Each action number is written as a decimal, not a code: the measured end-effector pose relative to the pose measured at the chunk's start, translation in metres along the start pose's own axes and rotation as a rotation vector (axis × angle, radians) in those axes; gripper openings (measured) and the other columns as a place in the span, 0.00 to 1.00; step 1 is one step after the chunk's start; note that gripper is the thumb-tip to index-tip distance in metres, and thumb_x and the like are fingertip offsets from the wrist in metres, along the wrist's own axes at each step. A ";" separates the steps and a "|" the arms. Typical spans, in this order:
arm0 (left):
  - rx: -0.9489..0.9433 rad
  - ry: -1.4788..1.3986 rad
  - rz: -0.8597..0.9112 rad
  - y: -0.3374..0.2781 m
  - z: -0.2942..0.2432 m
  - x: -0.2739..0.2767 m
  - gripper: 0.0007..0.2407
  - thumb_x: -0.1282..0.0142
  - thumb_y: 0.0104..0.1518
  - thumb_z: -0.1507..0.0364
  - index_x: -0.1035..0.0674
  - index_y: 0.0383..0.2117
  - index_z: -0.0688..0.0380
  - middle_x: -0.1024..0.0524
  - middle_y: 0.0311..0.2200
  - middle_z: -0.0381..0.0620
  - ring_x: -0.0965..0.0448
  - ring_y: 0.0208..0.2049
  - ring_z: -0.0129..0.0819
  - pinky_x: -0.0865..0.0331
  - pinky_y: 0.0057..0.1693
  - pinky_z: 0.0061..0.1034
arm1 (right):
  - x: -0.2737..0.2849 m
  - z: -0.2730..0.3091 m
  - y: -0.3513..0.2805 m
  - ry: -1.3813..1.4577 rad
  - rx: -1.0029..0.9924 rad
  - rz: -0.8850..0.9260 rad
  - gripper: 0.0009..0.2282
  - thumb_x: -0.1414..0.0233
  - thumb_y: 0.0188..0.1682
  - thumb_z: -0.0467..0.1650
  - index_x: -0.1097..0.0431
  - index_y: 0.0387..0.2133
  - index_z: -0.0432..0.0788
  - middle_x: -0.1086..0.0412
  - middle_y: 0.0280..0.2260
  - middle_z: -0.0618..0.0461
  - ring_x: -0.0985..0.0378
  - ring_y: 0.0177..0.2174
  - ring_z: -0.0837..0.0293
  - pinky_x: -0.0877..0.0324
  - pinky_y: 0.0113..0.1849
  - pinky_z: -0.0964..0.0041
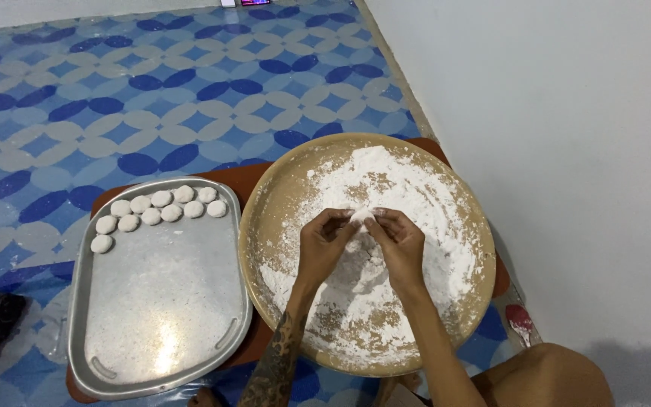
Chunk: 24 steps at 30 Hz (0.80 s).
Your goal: The person prepares dough balls by pulling small pieces from a larger mass of dough, rolling them between their palms, and placing the finished balls onto a metal tray.
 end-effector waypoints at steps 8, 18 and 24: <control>-0.014 -0.037 -0.012 -0.008 0.003 0.006 0.10 0.34 0.53 0.79 0.18 0.40 0.66 0.19 0.35 0.49 0.19 0.38 0.32 0.20 0.44 0.23 | -0.002 -0.024 0.004 -0.004 0.034 -0.010 0.11 0.36 0.46 0.26 0.24 0.42 0.36 0.21 0.32 0.43 0.22 0.32 0.59 0.24 0.39 0.59; 0.033 -0.046 -0.028 -0.011 0.000 0.017 0.08 0.34 0.53 0.78 0.17 0.38 0.65 0.16 0.35 0.51 0.16 0.40 0.32 0.20 0.44 0.22 | -0.007 -0.024 0.001 0.033 0.011 -0.023 0.11 0.36 0.45 0.25 0.23 0.40 0.34 0.20 0.34 0.40 0.20 0.34 0.56 0.23 0.40 0.58; 0.001 -0.035 -0.063 -0.017 -0.027 0.023 0.08 0.34 0.54 0.79 0.16 0.38 0.65 0.16 0.37 0.54 0.16 0.41 0.36 0.20 0.44 0.26 | -0.018 -0.017 -0.012 0.008 0.047 0.034 0.11 0.36 0.45 0.25 0.22 0.41 0.36 0.20 0.34 0.41 0.19 0.35 0.57 0.22 0.40 0.60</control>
Point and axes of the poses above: each hand's wrist, its own y-axis towards the middle knuckle, its own x-axis out of the back of the hand, z = x × y, the point moved 6 cm from there along y, towards the middle knuckle
